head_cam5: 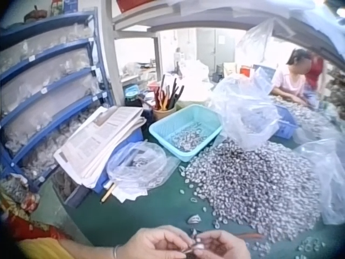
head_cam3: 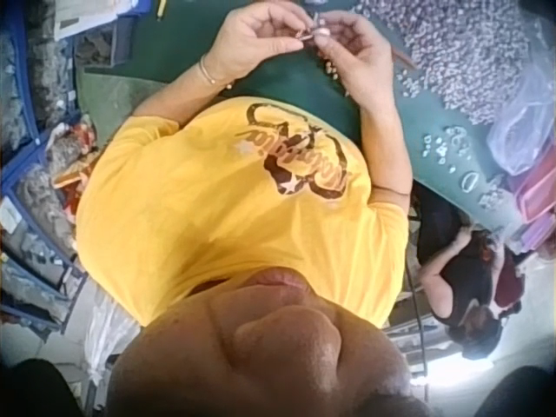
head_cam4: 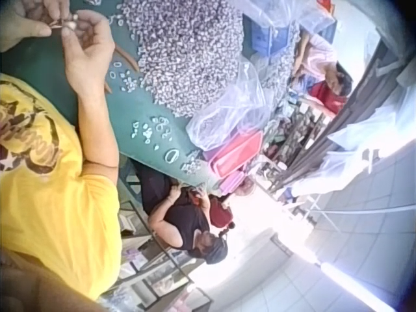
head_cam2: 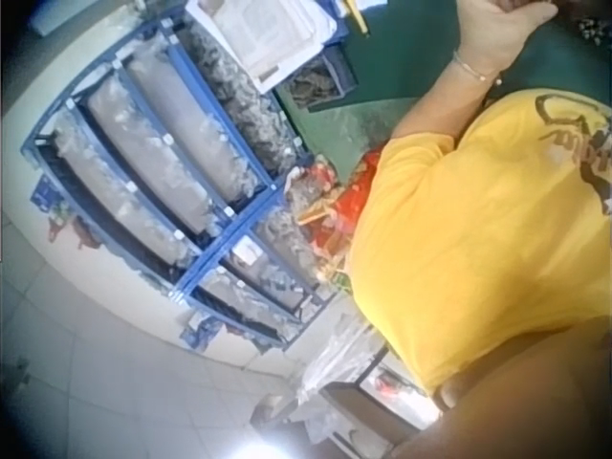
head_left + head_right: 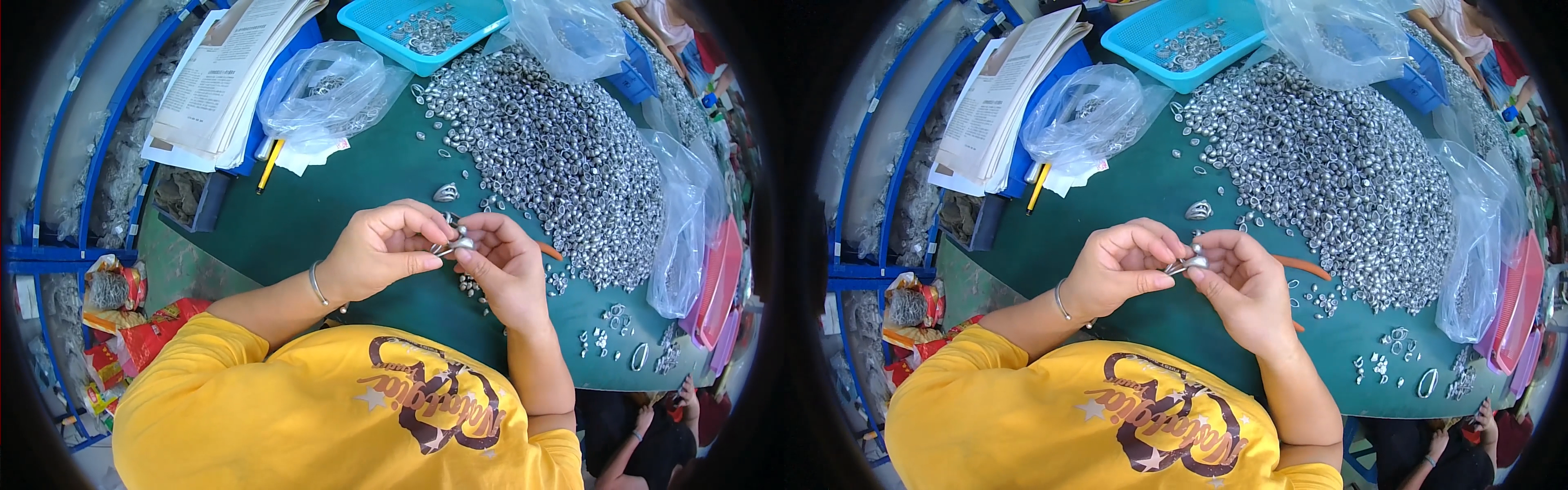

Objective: The person picks up small metal components from a large pile, manipulates each piece with pliers, and then places them into a separate pile on the table.

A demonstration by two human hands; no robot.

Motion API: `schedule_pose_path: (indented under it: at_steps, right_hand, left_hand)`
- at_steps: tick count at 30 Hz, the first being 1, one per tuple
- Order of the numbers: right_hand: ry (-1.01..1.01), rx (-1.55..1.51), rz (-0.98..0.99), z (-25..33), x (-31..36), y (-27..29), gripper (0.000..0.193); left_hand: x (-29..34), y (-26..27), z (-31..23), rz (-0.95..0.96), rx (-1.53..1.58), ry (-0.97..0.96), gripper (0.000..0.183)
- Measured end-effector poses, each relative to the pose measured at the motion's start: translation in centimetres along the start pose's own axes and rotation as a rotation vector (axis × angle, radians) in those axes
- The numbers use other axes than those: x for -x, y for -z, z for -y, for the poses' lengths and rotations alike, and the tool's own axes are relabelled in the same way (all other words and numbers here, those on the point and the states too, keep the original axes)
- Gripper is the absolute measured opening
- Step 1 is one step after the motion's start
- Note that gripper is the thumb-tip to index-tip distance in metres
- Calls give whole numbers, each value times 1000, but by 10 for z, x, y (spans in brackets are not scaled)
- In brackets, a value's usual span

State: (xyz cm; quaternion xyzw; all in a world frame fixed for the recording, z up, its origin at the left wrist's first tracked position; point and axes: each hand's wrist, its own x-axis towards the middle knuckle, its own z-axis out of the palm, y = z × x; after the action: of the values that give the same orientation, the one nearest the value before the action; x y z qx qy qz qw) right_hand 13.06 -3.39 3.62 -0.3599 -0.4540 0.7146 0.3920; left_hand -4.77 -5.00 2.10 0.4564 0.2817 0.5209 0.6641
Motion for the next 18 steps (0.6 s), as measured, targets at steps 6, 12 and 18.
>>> schedule_pose_path:
  at_steps: [6, 12, 18]
  right_hand:
    - [292, 245, -61, -9, 3, 3, 18]
    - [260, 291, 0, -10, 5, 15, 12]
    - [216, 323, 118, -10, 5, 20, 13]
  left_hand:
    - [-2, -6, -1, -31, -65, 97, 25]
    - [-4, 0, -3, 68, -6, 409, 32]
    - [-3, -2, 0, 21, -87, 226, 34]
